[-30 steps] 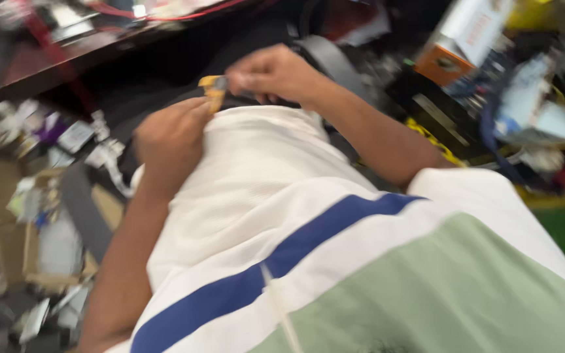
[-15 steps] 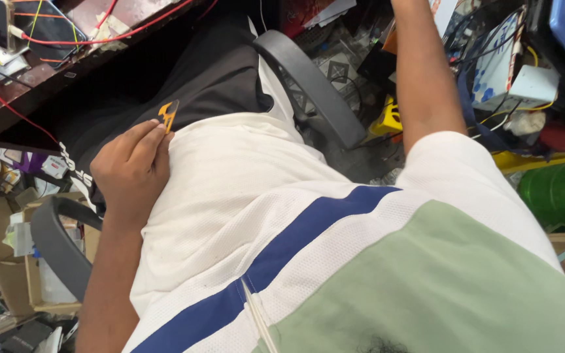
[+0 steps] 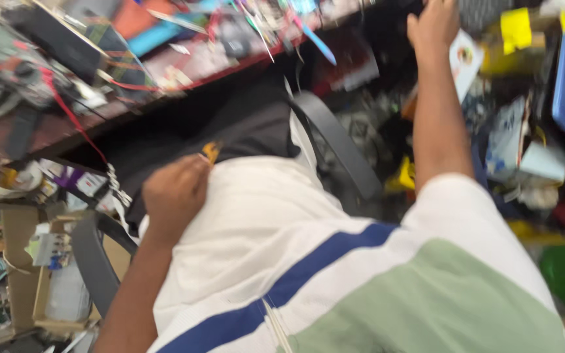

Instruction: The person sits reclined in a chair and works on a small electronic device on their lap, manipulating a small circuit board and an orange-cased gadget with their hands, turning and repositioning the parts as they work. At the end they pick up a phone with a lit screen.

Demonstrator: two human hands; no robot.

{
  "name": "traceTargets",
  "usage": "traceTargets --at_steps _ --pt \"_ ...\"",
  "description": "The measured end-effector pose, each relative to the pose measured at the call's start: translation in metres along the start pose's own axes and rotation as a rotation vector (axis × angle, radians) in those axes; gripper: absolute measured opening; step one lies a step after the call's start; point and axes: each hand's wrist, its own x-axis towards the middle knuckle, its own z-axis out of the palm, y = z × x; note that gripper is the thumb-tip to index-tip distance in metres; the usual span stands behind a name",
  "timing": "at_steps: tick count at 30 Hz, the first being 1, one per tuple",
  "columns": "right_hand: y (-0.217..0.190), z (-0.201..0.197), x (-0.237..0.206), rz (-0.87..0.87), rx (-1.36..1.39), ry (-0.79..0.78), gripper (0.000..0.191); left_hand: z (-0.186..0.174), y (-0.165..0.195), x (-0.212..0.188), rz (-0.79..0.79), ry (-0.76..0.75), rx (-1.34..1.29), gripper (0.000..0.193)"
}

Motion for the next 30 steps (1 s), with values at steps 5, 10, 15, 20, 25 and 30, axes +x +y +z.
traceTargets --at_steps 5,10,15,20,25,30 --pt "-0.041 -0.019 0.000 0.022 0.026 -0.172 0.055 -0.001 0.005 -0.001 0.005 0.039 -0.037 0.011" --pt "-0.120 -0.077 -0.042 -0.355 0.237 -0.253 0.059 -0.003 0.006 -0.005 0.011 0.068 -0.033 0.012" --pt "-0.199 -0.094 -0.132 -0.609 0.741 -0.817 0.061 -0.003 0.005 -0.007 -0.046 0.158 -0.127 0.013" --pt "-0.231 -0.038 -0.207 -0.908 1.083 -0.664 0.047 -0.001 -0.002 -0.014 -0.163 0.136 -0.294 0.010" --pt "-0.228 -0.003 -0.207 -0.680 1.072 -0.924 0.026 0.003 -0.008 -0.020 -0.191 0.117 -0.349 0.008" --pt "-0.225 -0.010 -0.201 -0.728 1.010 -0.860 0.022 0.007 -0.006 -0.023 -0.334 0.097 -0.365 0.013"
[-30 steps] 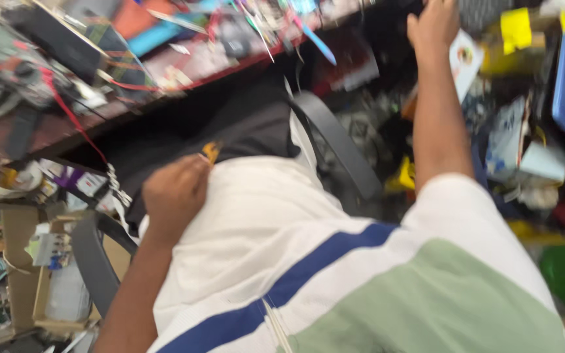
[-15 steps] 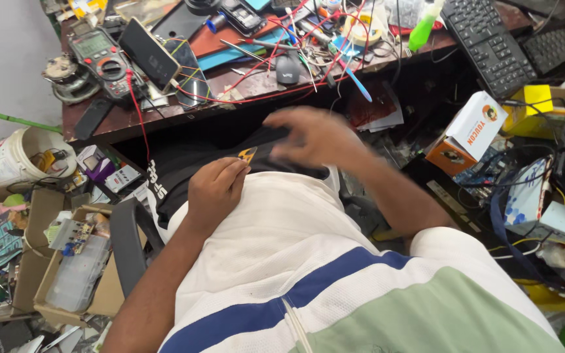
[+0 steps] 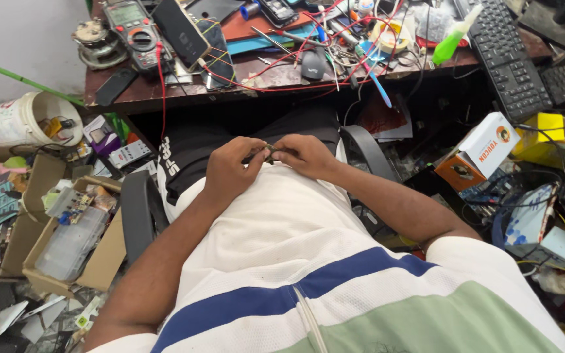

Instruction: The person sits reclined in a chair and works on a small electronic device on their lap, manipulating a small circuit board and an orange-cased gadget with their hands, turning and repositioning the parts as they work. At the end they pick up a phone with a lit screen.

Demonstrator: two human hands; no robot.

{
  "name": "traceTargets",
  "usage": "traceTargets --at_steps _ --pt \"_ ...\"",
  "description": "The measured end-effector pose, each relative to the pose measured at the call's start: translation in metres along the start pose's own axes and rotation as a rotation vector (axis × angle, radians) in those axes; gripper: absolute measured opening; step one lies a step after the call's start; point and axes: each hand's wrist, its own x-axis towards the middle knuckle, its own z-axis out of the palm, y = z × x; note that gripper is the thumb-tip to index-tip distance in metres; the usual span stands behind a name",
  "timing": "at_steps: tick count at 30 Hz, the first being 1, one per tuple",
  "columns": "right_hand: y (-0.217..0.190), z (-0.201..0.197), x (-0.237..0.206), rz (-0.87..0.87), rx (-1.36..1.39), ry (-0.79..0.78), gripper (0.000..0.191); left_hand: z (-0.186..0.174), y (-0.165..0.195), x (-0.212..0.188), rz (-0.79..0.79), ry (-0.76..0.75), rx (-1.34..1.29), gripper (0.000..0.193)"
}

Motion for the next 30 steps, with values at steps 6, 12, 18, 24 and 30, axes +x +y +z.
traceTargets --at_steps 6,12,18,24,30 --pt "-0.010 -0.001 -0.001 0.014 0.059 -0.008 0.025 0.001 -0.003 0.002 -0.118 -0.002 0.039 0.023" --pt "-0.005 -0.002 -0.001 -0.077 0.064 0.015 0.025 0.003 -0.006 0.002 -0.143 -0.050 0.106 0.018" --pt "-0.003 -0.002 -0.003 -0.101 0.069 0.011 0.026 0.004 -0.006 0.000 -0.141 -0.070 0.089 0.017" --pt "-0.013 -0.004 -0.003 -0.049 0.054 0.041 0.030 0.001 0.000 0.004 -0.140 -0.061 0.065 0.019" --pt "-0.009 0.000 -0.004 -0.154 0.006 0.131 0.028 0.000 0.001 0.004 -0.192 -0.064 0.017 0.020"
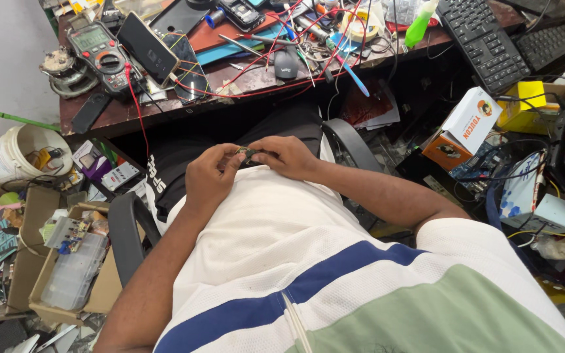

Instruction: The person sits reclined in a chair and works on a small electronic device on their lap, manipulating a small circuit board and an orange-cased gadget with their hands, turning and repositioning the parts as they work. At the end they pick up a phone with a lit screen.

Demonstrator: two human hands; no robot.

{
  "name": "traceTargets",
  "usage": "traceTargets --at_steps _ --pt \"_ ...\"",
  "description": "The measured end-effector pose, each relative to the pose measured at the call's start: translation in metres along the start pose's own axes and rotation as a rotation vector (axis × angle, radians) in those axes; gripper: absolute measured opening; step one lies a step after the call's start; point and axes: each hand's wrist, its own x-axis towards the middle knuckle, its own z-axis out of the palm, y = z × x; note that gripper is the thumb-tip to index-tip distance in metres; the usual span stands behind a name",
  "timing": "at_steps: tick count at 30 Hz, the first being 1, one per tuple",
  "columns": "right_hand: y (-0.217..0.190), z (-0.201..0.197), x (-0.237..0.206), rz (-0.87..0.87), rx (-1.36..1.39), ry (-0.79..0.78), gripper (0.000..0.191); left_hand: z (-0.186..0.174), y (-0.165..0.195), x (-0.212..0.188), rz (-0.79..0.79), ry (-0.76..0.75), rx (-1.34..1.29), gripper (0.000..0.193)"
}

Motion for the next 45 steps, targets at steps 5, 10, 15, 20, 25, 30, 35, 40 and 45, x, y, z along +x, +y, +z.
traceTargets --at_steps 5,10,15,20,25,30,35,40,45 --pt "0.002 0.000 0.000 0.005 -0.037 -0.002 0.027 0.002 -0.004 -0.002 0.012 0.019 0.022 0.022" --pt "-0.003 0.000 0.002 -0.007 -0.019 -0.005 0.027 0.002 -0.006 -0.002 0.013 0.017 0.095 0.024" --pt "-0.008 -0.001 0.001 -0.026 -0.062 0.041 0.024 0.002 -0.005 -0.003 0.002 0.046 0.114 0.023" --pt "-0.011 -0.002 0.001 -0.014 -0.066 0.080 0.018 0.000 0.000 -0.003 0.031 0.066 0.132 0.022" --pt "-0.008 -0.002 0.001 -0.070 -0.056 0.106 0.015 0.000 0.003 -0.006 0.142 0.157 0.122 0.016" --pt "-0.005 0.001 0.003 -0.057 -0.045 0.109 0.011 -0.001 -0.002 -0.009 0.150 0.183 0.118 0.015" --pt "-0.003 -0.001 0.003 -0.122 -0.040 0.116 0.010 0.001 -0.005 -0.008 0.109 0.152 0.111 0.019" --pt "-0.002 -0.001 0.003 -0.080 -0.013 0.143 0.010 0.000 -0.007 -0.006 0.035 0.129 0.083 0.023" --pt "-0.002 -0.006 0.005 -0.043 -0.034 0.108 0.009 0.000 -0.011 -0.004 0.022 0.132 0.071 0.026"
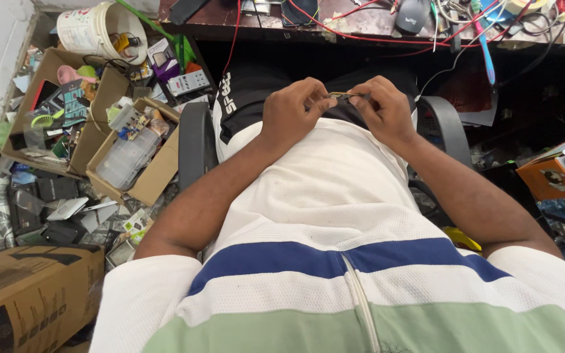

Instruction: The person sits reclined in a chair and works on a small electronic device on their lap, manipulating a small circuit board and an orange-cased gadget with their hands, turning and repositioning the parts as they work. At the end they pick up a phone with a lit screen.

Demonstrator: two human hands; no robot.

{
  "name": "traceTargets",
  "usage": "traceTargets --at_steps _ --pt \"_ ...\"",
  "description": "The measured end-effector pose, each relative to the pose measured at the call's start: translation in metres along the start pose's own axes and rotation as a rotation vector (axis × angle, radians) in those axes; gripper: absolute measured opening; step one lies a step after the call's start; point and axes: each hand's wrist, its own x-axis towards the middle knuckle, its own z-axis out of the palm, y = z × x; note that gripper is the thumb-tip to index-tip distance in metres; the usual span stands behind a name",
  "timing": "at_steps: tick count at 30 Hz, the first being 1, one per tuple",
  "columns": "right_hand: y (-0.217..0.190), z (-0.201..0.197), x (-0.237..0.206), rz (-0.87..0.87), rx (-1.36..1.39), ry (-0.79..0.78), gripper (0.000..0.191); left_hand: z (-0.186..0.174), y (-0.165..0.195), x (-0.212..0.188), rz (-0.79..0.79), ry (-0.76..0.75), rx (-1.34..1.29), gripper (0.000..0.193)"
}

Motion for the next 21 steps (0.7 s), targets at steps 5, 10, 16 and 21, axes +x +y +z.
traceTargets --at_steps 5,10,16,21 --pt "-0.001 -0.002 -0.001 0.004 -0.009 -0.004 0.009 0.004 -0.005 0.001 -0.018 -0.062 -0.008 0.025" --pt "0.003 0.000 -0.001 0.029 0.016 -0.018 0.008 0.005 -0.011 0.001 -0.075 -0.124 -0.074 0.025" --pt "0.009 -0.001 -0.002 -0.026 -0.028 -0.015 0.008 0.009 -0.015 0.001 -0.055 -0.166 -0.065 0.029" --pt "0.013 0.000 -0.003 -0.055 -0.031 -0.007 0.009 0.010 -0.020 0.001 -0.052 -0.226 -0.060 0.029"
